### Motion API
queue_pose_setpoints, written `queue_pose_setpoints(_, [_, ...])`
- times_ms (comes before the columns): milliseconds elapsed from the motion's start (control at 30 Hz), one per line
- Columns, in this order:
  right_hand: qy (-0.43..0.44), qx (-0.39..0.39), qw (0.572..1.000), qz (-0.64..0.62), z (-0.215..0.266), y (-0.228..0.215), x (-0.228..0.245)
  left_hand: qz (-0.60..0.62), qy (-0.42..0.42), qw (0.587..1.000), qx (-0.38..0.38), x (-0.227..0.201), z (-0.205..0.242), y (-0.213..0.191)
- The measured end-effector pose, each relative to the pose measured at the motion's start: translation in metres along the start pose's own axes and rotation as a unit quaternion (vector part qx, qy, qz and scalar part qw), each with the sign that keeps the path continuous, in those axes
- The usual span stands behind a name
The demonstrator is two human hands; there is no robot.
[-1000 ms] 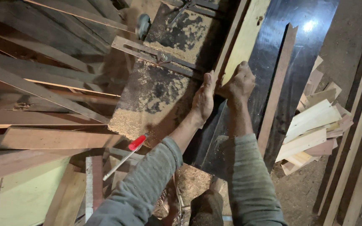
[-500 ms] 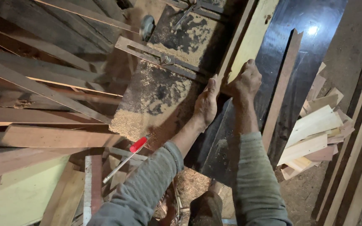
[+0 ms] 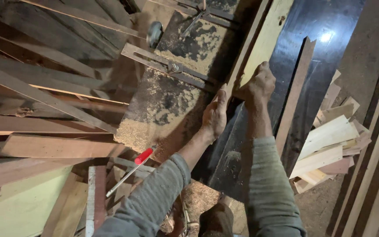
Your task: Ripping thin wooden boards into strips using a table saw
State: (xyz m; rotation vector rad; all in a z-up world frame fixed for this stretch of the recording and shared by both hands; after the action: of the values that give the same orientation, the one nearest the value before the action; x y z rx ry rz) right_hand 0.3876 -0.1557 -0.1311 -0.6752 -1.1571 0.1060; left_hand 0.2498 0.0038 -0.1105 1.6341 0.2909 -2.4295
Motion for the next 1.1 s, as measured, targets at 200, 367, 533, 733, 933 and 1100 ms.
queue_pose_setpoints(200, [0.009,0.002,1.0,0.02,-0.005,-0.001,0.003,-0.017,0.004,1.0,-0.011,0.018,-0.014,-0.001])
queue_pose_setpoints(367, [0.017,0.004,0.999,0.033,-0.007,-0.004,0.004,-0.052,-0.02,0.998,-0.019,0.001,0.001,-0.004])
queue_pose_setpoints(533, [0.023,0.002,0.999,0.042,-0.01,-0.006,0.01,-0.044,-0.008,0.999,-0.02,0.01,-0.006,-0.005])
queue_pose_setpoints(733, [0.026,0.005,0.998,0.053,-0.015,-0.004,0.02,-0.054,-0.005,0.998,-0.012,-0.029,0.02,-0.009])
queue_pose_setpoints(933, [0.034,0.007,0.997,0.065,-0.023,-0.002,0.028,-0.071,-0.01,0.997,-0.027,-0.009,0.007,-0.011])
queue_pose_setpoints(1100, [0.032,0.013,0.997,0.076,-0.03,0.002,0.041,-0.084,-0.005,0.996,-0.037,-0.005,0.002,-0.013])
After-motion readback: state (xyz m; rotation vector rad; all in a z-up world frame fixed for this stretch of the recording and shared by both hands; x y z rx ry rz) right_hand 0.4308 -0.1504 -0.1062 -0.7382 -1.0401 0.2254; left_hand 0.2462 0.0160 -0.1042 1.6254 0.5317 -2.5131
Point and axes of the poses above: each hand's wrist, its own z-axis away from the middle knuckle, its own y-axis out of the palm, x = y × z, the point moved 10 cm from there along -z, towards the middle knuckle, and after that the axes turned 7 degrees about -x, right-handed, at the moved point
